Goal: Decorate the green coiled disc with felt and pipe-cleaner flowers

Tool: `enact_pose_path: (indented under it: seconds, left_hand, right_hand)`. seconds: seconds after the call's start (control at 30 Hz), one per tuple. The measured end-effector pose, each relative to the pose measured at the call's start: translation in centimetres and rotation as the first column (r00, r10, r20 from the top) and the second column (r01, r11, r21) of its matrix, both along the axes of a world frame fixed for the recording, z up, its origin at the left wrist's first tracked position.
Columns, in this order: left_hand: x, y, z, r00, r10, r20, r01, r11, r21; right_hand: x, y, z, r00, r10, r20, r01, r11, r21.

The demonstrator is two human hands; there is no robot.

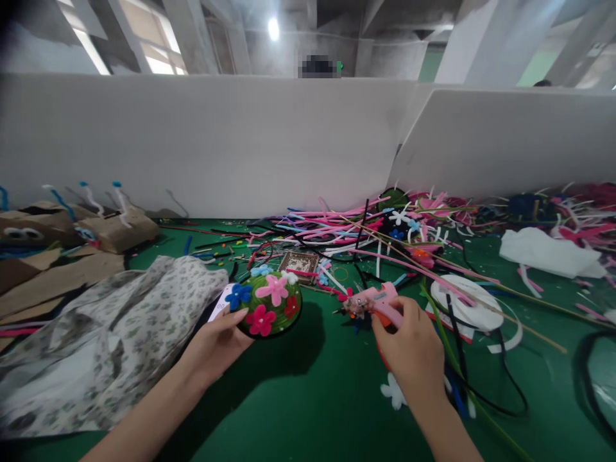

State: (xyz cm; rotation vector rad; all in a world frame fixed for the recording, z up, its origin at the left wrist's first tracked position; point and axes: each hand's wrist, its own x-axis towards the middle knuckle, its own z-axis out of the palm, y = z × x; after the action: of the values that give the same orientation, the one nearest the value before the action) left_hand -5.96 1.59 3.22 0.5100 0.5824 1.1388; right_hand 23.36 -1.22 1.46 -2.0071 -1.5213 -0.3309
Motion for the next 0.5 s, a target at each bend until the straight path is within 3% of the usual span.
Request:
enact_pose_path:
  seconds: [0.2,0.3,0.4,0.5]
  left_hand:
    - [-0.04,0.1,0.07,0.993,0.11,-0.053,-0.118,0.974,-0.193]
    - [0.3,-0.04,0.26,0.986,0.15,-0.067,-0.162,0.96,-0.231]
    - [0.46,-0.18,0.17,0.989,0.113,-0.096,-0.133,0.963,-0.234]
    - [0.45,-0.38,-0.13,0.99,0.009,-0.143,-0.041,0.974,-0.222]
  right_hand:
    - [-0.02,-0.11,0.23,0.998,0.064,0.0,-0.061,0.95,0.307]
    - [-0.3,-0.26,0.33,0.992,0.123,-0.029,-0.104,0.928,0.358]
    - [-0.54,-0.38,0.45,0.985,0.152,-0.084,-0.11,0.918,0.381]
    - [-0.67,-0.45,0.76,0.956,0.155,-0.249,-0.049,0.922,0.384]
